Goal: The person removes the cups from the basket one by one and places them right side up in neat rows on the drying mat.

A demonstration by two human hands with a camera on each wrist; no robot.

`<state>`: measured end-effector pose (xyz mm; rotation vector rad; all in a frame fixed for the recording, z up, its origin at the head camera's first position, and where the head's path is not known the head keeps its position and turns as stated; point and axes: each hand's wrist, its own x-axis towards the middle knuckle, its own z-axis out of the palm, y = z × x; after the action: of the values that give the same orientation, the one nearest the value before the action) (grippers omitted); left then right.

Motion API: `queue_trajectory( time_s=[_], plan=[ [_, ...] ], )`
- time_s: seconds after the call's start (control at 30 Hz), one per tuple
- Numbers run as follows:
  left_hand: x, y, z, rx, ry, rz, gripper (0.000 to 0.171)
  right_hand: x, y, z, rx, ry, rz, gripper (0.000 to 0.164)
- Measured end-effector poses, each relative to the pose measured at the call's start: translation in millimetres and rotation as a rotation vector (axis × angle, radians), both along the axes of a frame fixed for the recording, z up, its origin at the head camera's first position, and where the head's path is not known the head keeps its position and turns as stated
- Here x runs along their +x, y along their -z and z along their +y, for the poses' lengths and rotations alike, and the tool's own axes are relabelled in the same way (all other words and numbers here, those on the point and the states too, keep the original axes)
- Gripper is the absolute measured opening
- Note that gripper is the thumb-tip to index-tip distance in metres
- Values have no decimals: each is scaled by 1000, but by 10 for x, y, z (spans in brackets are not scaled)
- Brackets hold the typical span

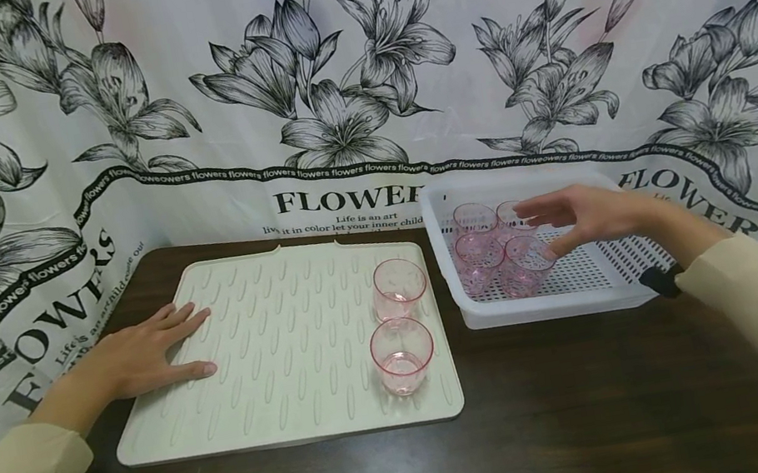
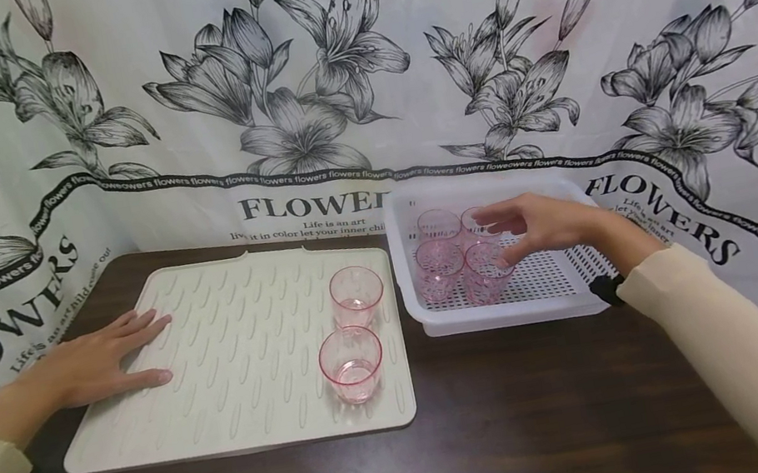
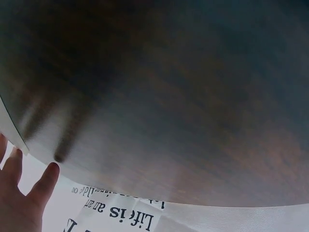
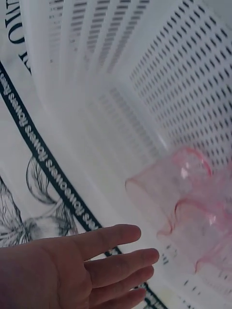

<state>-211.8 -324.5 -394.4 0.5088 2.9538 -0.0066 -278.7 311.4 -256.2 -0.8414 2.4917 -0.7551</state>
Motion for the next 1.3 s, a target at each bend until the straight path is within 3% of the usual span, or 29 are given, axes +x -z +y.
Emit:
queue_trajectory(
  time_s=[0.37, 1.3],
  plan=[
    [5, -7, -8, -7, 5, -2, 98, -34, 168, 108, 31, 28, -81, 86],
    [8, -4, -11, 9, 16, -18, 98, -147, 283, -105, 214, 32, -93, 87]
  ],
)
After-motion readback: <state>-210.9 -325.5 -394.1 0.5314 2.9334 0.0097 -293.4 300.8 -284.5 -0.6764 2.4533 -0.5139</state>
